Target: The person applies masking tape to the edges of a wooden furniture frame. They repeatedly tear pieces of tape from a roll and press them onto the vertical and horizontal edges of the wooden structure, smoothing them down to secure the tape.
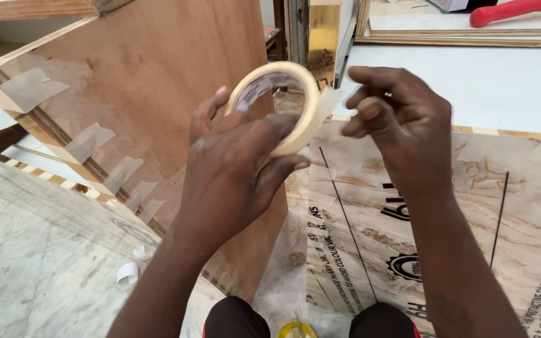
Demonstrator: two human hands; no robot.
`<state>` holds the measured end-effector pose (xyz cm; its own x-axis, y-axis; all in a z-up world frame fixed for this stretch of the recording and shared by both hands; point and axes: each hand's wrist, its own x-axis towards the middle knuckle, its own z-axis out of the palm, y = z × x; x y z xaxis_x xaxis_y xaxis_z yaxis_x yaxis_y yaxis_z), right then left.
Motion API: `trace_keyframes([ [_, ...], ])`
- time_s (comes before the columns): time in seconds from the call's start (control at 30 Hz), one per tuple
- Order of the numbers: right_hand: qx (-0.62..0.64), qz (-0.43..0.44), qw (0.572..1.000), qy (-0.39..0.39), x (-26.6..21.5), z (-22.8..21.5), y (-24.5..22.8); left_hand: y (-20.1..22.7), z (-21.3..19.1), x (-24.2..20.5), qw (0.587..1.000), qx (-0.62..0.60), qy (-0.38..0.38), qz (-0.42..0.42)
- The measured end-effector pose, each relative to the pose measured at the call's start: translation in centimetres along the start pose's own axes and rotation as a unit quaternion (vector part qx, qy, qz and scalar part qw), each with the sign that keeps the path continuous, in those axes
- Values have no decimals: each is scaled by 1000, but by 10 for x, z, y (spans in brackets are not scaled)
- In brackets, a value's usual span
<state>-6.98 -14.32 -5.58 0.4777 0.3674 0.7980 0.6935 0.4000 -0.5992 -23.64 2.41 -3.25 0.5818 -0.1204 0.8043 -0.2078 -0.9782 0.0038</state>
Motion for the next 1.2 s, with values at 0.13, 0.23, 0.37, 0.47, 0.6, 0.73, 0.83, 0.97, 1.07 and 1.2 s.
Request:
trace_keyframes([
  [0.13, 97, 30, 994, -47, 14, 7, 7, -3, 0, 17, 1000, 3, -19, 18],
  [0.23, 166, 70, 984, -11, 22, 4, 16, -9, -2, 25, 998, 31, 5, 54],
  [0.37, 141, 38, 988, 42, 36, 9, 38, -23, 5, 48, 992, 102, 3, 73],
  [0.47, 169, 32, 981, 86, 49, 18, 51, -29, 9, 71, 981, 171, 11, 87],
  [0.6, 218, 63, 965, 130, 62, 23, 60, -29, 14, 90, 962, 245, 31, 117],
  [0.73, 271, 89, 952, 111, 67, 23, 69, -28, 20, 95, 947, 286, 66, 131],
  [0.83, 299, 119, 940, 112, 68, 21, 73, -23, 28, 98, 944, 302, 52, 120],
  [0.97, 323, 136, 931, 103, 71, 20, 75, -17, 33, 99, 942, 312, 52, 109],
  [1.07, 310, 134, 936, 100, 72, 23, 75, -15, 32, 98, 948, 293, 66, 107],
  [1.2, 295, 140, 940, 96, 75, 23, 80, -13, 33, 96, 945, 309, 54, 95],
])
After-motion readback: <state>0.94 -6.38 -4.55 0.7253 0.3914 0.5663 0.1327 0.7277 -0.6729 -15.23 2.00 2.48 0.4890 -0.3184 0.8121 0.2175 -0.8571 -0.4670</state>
